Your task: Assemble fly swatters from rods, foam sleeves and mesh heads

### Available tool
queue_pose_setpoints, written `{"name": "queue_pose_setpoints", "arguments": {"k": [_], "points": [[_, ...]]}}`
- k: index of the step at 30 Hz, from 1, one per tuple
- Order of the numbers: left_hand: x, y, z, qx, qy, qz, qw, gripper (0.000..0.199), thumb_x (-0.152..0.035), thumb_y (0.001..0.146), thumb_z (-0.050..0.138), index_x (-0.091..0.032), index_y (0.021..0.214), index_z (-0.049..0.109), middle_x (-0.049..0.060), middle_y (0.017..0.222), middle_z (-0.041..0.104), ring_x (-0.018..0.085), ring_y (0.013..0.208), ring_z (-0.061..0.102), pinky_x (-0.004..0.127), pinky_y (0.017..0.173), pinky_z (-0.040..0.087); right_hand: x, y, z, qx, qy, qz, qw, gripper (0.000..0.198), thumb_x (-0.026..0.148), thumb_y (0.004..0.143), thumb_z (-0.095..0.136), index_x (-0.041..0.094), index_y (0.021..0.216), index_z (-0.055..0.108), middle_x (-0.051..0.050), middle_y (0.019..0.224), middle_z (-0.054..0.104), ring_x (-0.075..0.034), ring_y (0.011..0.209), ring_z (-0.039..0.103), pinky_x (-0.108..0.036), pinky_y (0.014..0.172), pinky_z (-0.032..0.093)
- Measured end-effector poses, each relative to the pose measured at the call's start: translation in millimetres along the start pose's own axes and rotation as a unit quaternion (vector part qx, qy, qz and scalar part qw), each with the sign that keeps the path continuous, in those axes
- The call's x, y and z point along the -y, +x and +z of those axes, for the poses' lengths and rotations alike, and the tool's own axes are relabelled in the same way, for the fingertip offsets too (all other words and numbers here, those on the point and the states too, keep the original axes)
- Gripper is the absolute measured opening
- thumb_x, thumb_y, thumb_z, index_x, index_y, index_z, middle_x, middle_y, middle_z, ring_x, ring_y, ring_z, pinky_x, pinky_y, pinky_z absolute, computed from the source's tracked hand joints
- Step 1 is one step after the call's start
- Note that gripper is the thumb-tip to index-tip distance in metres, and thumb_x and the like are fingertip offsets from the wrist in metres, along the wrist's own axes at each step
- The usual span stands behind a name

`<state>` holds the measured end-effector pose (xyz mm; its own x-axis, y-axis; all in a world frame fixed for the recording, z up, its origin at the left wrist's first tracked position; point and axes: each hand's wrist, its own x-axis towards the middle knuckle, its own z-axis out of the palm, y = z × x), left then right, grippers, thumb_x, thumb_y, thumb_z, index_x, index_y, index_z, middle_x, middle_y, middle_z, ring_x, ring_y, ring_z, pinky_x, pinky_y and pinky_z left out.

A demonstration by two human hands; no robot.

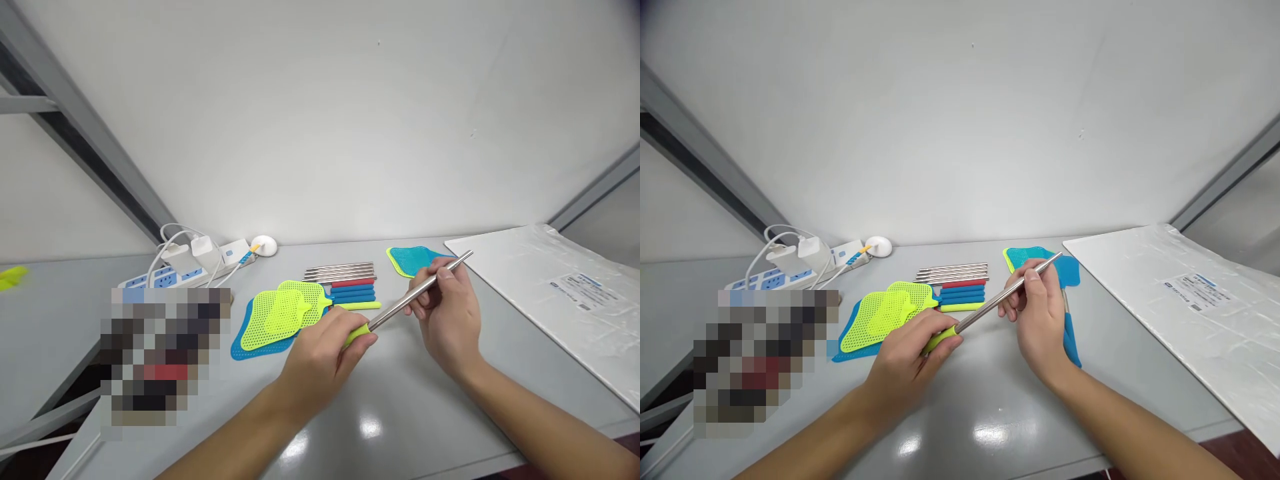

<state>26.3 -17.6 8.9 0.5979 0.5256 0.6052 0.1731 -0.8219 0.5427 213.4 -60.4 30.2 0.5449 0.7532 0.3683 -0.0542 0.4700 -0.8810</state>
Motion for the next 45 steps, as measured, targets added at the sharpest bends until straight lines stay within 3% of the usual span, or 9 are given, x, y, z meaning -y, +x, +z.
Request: {"name": "queue_pose_setpoints", "arguments": {"k": [3,10,14,17,22,27,33,37,45], "points": [[-1,0,0,-0.007,0.003,-0.007,1.0,0.01,-0.023,0.097,0.052,-0.018,0.096,0.061,0.002,0.079,0.061,0.014,0.072,0.056,0.025,0.061,0.044,-3,-11,2,0.025,-0.015,-0.017,0.999,0.01,0.031,0.098,0.046,0.026,0.09,0.047,0.007,0.061,0.05,-0.01,0.046,0.044,-0.023,0.045,0.04],[-4,-2,3,-0.034,-0.024,0.013,0.999,0.008,-0.021,0.094,0.057,-0.016,0.096,0.063,0.004,0.08,0.065,0.015,0.073,0.059,0.026,0.063,0.047,-3,-27,-1,0.207,-0.021,0.025,0.978,0.006,0.027,0.097,0.053,0.025,0.092,0.054,0.006,0.062,0.05,-0.01,0.05,0.05,-0.026,0.051,0.041],[-8,2,-4,-0.088,-0.15,-0.125,0.977,0.016,-0.03,0.096,0.054,-0.019,0.098,0.066,0.003,0.082,0.068,0.013,0.062,0.06,0.025,0.057,0.048,2,-13,-12,0.263,-0.021,0.086,0.961,0.007,0.025,0.096,0.055,0.024,0.09,0.054,0.006,0.06,0.058,-0.012,0.051,0.057,-0.027,0.054,0.043],[-5,12,-18,-0.164,-0.314,-0.274,0.894,0.031,-0.043,0.098,0.045,-0.019,0.097,0.064,0.005,0.092,0.07,0.012,0.056,0.063,0.025,0.052,0.05,2,-8,-16,0.287,-0.012,0.121,0.95,0.009,0.026,0.096,0.056,0.025,0.088,0.053,0.004,0.064,0.064,-0.014,0.055,0.062,-0.028,0.055,0.046],[17,28,-43,-0.284,-0.513,-0.367,0.722,0.04,-0.049,0.093,0.043,-0.015,0.083,0.062,0.007,0.078,0.069,0.018,0.055,0.067,0.028,0.054,0.052,4,-7,-16,0.331,-0.095,0.143,0.928,0.007,0.029,0.092,0.062,0.024,0.089,0.059,-0.002,0.077,0.072,-0.017,0.062,0.067,-0.031,0.059,0.053],[29,31,-56,-0.347,-0.571,-0.37,0.645,0.04,-0.048,0.091,0.044,-0.015,0.072,0.059,0.003,0.063,0.06,0.013,0.047,0.058,0.024,0.05,0.048,2,-2,-16,0.34,-0.298,-0.001,0.892,0.01,0.03,0.085,0.071,0.024,0.092,0.072,-0.002,0.072,0.072,-0.015,0.057,0.065,-0.027,0.053,0.051],[22,31,-55,-0.323,-0.539,-0.333,0.703,0.045,-0.052,0.091,0.042,-0.017,0.069,0.059,0.002,0.058,0.057,0.013,0.045,0.053,0.024,0.048,0.044,-7,-12,-12,0.368,-0.349,-0.127,0.853,0.008,0.025,0.089,0.065,0.022,0.093,0.071,-0.001,0.074,0.073,-0.011,0.053,0.057,-0.022,0.045,0.042],[10,27,-44,-0.278,-0.502,-0.324,0.752,0.047,-0.051,0.093,0.039,-0.017,0.069,0.059,0.002,0.056,0.057,0.013,0.043,0.053,0.024,0.046,0.043,-9,-14,-12,0.357,-0.345,-0.126,0.859,0.008,0.026,0.089,0.064,0.021,0.093,0.069,-0.002,0.074,0.073,-0.01,0.053,0.056,-0.021,0.042,0.038],[4,19,-29,-0.239,-0.439,-0.326,0.803,0.045,-0.048,0.096,0.035,-0.019,0.07,0.058,0.0,0.055,0.057,0.014,0.046,0.054,0.026,0.051,0.045,-13,-11,-10,0.362,-0.34,-0.052,0.866,0.011,0.029,0.09,0.064,0.022,0.093,0.071,-0.004,0.086,0.075,-0.013,0.066,0.065,-0.021,0.049,0.045]]}}
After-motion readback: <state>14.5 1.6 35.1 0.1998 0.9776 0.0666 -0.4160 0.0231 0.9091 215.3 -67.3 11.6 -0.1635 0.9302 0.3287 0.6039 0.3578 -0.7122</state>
